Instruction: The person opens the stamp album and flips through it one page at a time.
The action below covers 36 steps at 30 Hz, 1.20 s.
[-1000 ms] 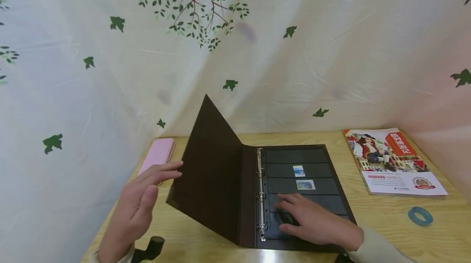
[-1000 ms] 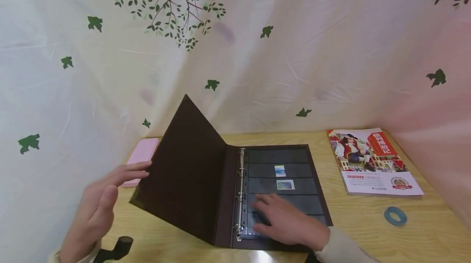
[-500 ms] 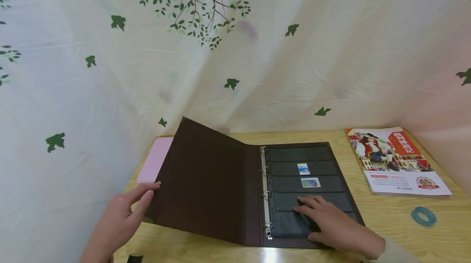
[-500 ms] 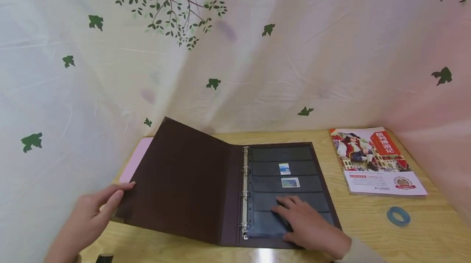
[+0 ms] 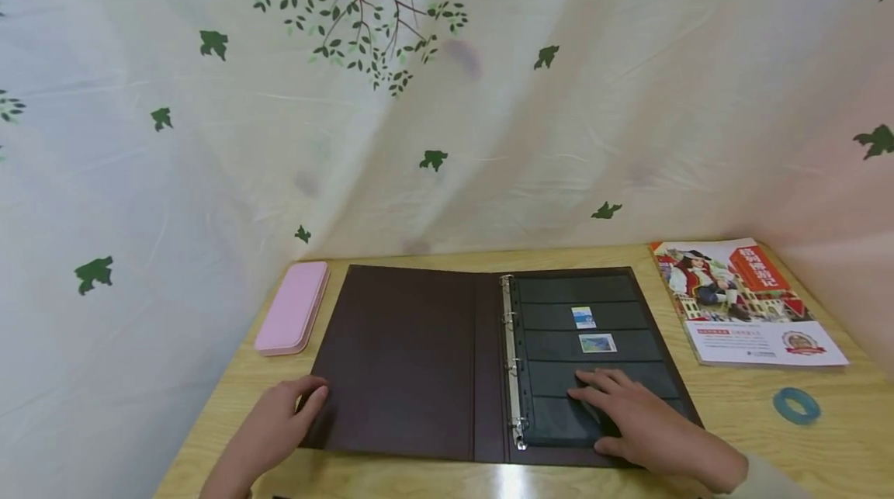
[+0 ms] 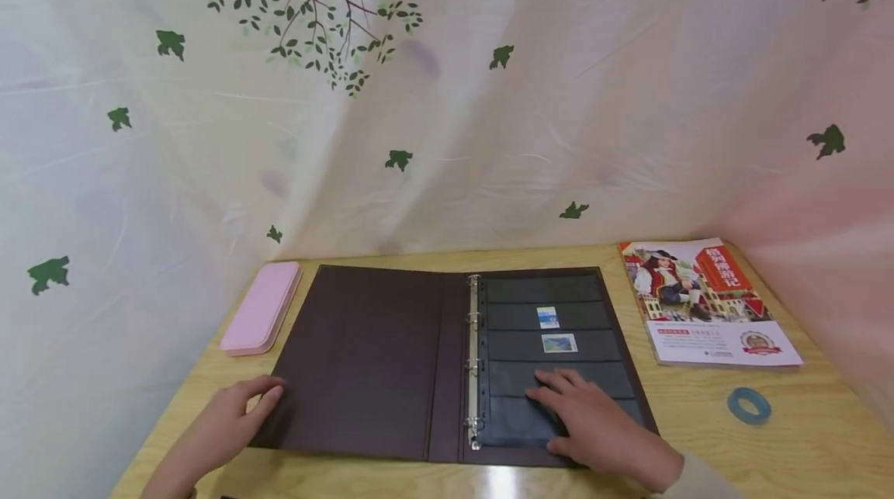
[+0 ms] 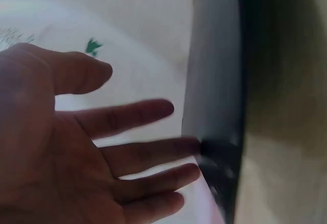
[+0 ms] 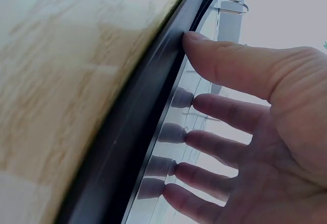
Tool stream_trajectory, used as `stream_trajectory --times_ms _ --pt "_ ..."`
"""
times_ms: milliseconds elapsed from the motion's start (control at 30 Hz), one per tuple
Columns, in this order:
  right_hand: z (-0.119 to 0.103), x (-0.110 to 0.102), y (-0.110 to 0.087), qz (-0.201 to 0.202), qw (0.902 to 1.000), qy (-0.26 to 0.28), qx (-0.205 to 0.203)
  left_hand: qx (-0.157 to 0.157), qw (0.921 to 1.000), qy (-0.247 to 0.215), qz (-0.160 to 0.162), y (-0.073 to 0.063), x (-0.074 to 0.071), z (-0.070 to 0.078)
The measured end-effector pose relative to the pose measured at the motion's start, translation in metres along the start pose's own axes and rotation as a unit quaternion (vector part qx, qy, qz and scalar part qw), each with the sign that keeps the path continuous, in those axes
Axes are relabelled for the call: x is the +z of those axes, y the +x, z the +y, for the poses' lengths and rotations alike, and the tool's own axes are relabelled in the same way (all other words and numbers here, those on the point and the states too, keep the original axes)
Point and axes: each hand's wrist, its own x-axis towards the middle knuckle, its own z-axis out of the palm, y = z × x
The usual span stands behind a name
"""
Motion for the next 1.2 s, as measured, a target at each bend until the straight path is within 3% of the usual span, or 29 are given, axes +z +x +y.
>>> stream_trajectory --times_ms 200,400,600,767,900,1067,1200 --pt "0.002 0.001 0.001 -0.004 0.9999 0.006 0.016 0.008 0.9995 0.020 -0.022 0.007 0.022 0.000" --pt "0.004 0.001 -0.002 0.002 0.9998 0.018 0.010 0.004 0.9979 0.047 -0.046 0.011 0.033 -0.003" --pt "0.003 -0.006 -0.008 0.013 0.9984 0.050 0.022 0.018 0.9966 0.073 -0.035 0.012 0.041 -0.004" --pt "0.010 -0.020 -0.014 0.065 0.9935 0.032 0.087 0.016 0.9964 0.075 -0.036 0.011 0.044 -0.002" --pt "0.027 -0.030 -0.021 0.102 0.9826 -0.010 0.155 0.009 0.9951 0.087 -0.045 0.011 0.045 0.002" --pt "0.054 -0.033 -0.029 0.079 0.9708 -0.015 0.226 0.002 0.9927 0.107 -0.055 0.012 0.049 0.004" --pt "0.062 -0.033 -0.030 0.062 0.9686 -0.007 0.241 0.000 0.9923 0.111 -0.054 0.010 0.051 0.004"
